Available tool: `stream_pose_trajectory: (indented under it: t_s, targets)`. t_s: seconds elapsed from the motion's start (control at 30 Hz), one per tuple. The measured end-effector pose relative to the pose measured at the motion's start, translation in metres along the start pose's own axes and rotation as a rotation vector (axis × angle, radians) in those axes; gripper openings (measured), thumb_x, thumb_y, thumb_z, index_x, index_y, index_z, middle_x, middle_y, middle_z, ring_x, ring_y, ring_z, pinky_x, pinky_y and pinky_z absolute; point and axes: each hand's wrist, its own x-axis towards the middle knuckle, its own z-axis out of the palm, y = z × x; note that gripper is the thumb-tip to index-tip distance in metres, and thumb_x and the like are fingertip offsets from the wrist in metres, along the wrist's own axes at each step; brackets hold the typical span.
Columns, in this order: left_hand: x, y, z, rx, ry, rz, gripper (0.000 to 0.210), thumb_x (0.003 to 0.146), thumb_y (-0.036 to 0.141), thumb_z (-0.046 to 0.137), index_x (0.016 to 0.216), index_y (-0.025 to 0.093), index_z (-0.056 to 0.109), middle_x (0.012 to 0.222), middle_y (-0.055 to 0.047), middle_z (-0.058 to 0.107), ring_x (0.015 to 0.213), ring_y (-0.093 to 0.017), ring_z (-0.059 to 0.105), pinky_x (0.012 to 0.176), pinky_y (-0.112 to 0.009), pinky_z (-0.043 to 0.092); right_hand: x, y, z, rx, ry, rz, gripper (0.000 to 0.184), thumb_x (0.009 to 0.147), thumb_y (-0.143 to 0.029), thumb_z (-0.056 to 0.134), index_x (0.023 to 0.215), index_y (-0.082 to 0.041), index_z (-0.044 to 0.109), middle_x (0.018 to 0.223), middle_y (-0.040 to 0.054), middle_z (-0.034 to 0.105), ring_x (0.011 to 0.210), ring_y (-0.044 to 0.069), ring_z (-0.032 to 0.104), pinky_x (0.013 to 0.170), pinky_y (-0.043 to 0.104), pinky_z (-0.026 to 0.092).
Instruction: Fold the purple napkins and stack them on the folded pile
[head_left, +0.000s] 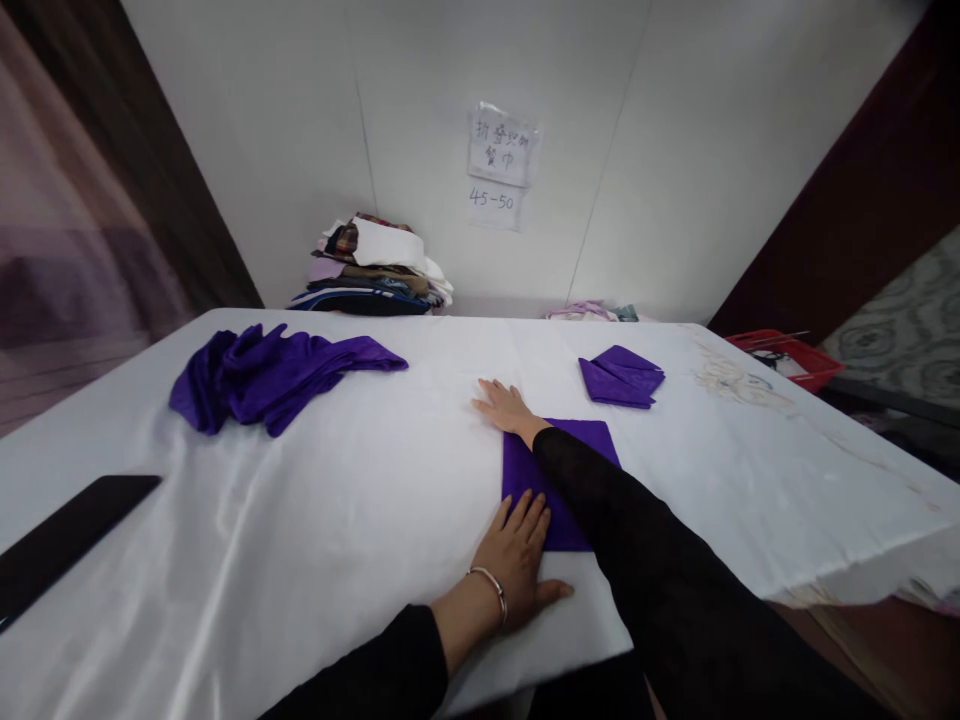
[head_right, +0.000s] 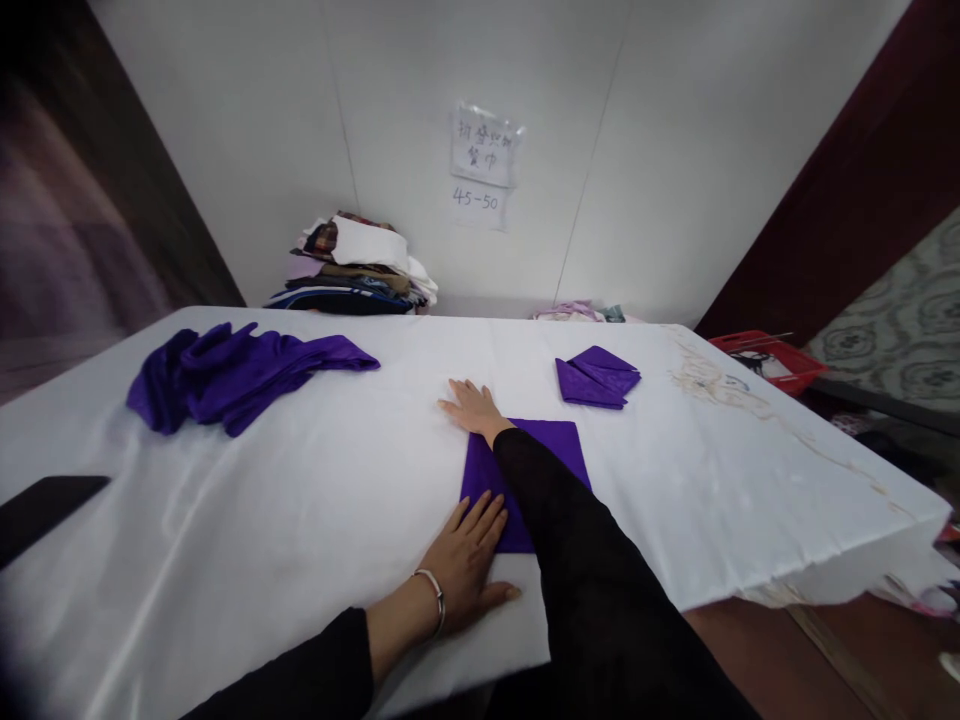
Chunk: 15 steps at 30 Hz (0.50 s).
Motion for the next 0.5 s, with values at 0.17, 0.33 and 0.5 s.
stream_pose_trajectory:
  t_s: [0.17,0.33,0.5]
  targets:
    - [0.002,-0.002,0.000,-0.012,0.009,-0.007,0.085,0.080,0.069,0.039,0.144,0.013,0.029,0.150,-0.015,0.030,0.140,-0.031,0.019,0.113,-0.051,0.016,-0.061,-0.034,-0.002,0.150,0.097,-0.081,0.065,0.094,-0.054,0.023,0.148,-0.019,0.015,0.154,0.0072,0.017,0.143,0.021,0.006,0.114,0.047,0.004]
    - [0.003,-0.001,-0.002,-0.049,-0.032,-0.045,0.076,0.081,0.066,0.040,0.142,0.020,0.036,0.144,-0.010,0.041,0.138,-0.032,0.024,0.113,-0.051,0.016,-0.169,-0.056,0.018,0.064,0.035,-0.179,0.064,0.095,-0.051,0.029,0.148,-0.018,0.017,0.152,0.0083,0.024,0.142,0.022,0.013,0.114,0.047,0.009]
    - [0.007,0.000,-0.007,-0.011,-0.058,-0.021,0.082,0.081,0.068,0.036,0.143,0.015,0.032,0.151,-0.012,0.029,0.141,-0.030,0.015,0.114,-0.049,0.010,-0.224,-0.019,0.022,-0.203,0.101,0.079,0.063,0.092,-0.054,0.032,0.147,-0.022,0.022,0.153,0.0084,0.021,0.142,0.025,0.012,0.112,0.052,0.009]
